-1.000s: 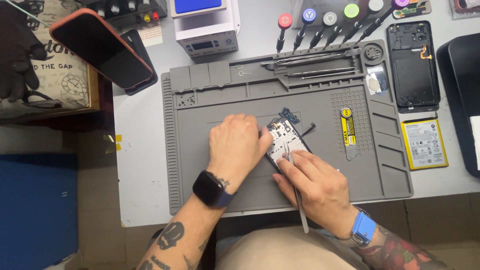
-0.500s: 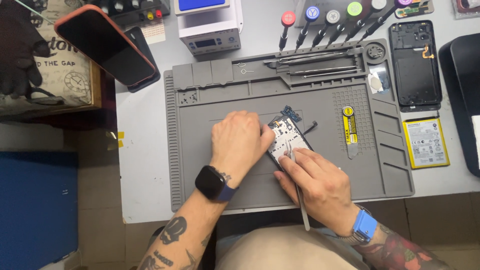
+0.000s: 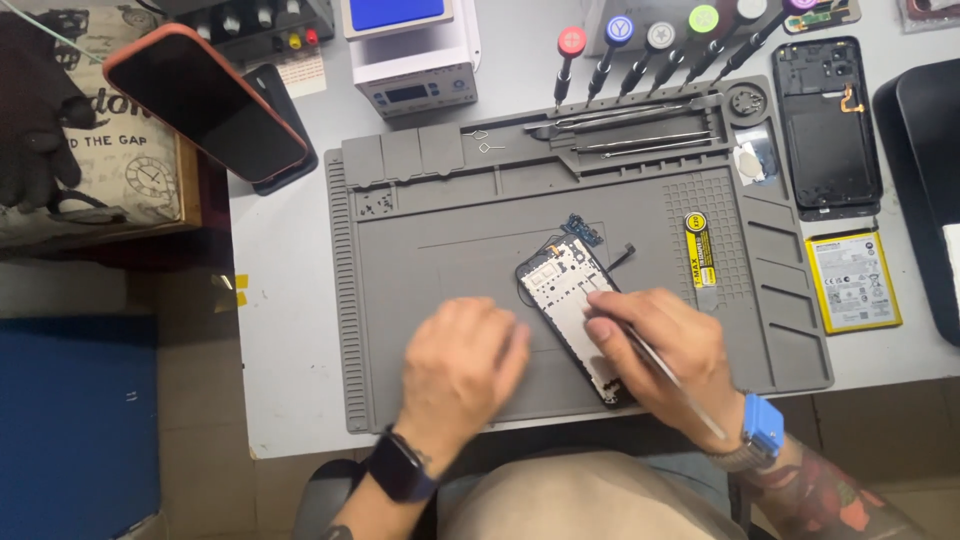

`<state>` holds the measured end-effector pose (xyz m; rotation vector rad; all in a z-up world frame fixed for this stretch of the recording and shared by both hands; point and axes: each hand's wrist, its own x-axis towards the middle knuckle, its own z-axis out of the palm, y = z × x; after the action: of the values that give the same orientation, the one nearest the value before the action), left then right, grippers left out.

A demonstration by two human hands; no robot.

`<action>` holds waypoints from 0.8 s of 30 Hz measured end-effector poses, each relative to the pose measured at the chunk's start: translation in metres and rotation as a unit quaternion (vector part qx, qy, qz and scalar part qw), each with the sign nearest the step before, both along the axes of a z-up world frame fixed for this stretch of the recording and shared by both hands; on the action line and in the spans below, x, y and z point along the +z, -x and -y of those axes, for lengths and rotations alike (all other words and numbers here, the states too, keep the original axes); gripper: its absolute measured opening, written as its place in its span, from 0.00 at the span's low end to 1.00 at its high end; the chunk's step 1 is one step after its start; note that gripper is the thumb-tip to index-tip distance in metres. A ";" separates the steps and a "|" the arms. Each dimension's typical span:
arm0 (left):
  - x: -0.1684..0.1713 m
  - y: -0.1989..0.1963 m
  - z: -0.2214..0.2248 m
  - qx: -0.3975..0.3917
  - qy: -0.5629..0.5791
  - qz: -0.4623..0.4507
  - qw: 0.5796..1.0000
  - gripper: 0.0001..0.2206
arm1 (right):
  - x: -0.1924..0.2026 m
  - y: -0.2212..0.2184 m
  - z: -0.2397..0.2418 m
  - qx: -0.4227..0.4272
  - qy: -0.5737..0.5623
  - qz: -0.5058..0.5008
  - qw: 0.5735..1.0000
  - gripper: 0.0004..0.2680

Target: Disassembling a smartphone using various repair tools like a spudger and precision tools on a repair mat.

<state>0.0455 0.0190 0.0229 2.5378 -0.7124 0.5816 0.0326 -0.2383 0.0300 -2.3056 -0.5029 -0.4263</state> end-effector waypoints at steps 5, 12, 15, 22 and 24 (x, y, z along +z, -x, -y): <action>-0.004 0.002 0.006 -0.184 -0.078 -0.058 0.978 0.36 | 0.008 -0.029 -0.004 -0.018 -0.039 -0.078 0.996 0.08; -0.007 -0.017 0.003 -0.282 -0.138 -0.062 0.947 0.50 | 0.009 -0.058 -0.021 -0.098 -0.155 -0.278 0.943 0.07; -0.006 -0.016 0.000 -0.286 -0.146 -0.056 0.945 0.53 | -0.004 -0.058 -0.018 -0.075 -0.153 -0.234 0.957 0.04; -0.011 -0.018 -0.004 -0.303 -0.106 -0.067 0.945 0.48 | -0.004 -0.059 -0.027 -0.018 -0.137 -0.138 0.981 0.01; -0.011 -0.019 -0.004 -0.304 -0.105 -0.066 0.945 0.48 | -0.008 -0.060 -0.028 -0.008 -0.152 -0.132 0.979 0.03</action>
<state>0.0646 0.0233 0.0123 2.3165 -1.4875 0.1257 0.0929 -0.2107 0.0220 -2.0298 -0.2675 -0.1844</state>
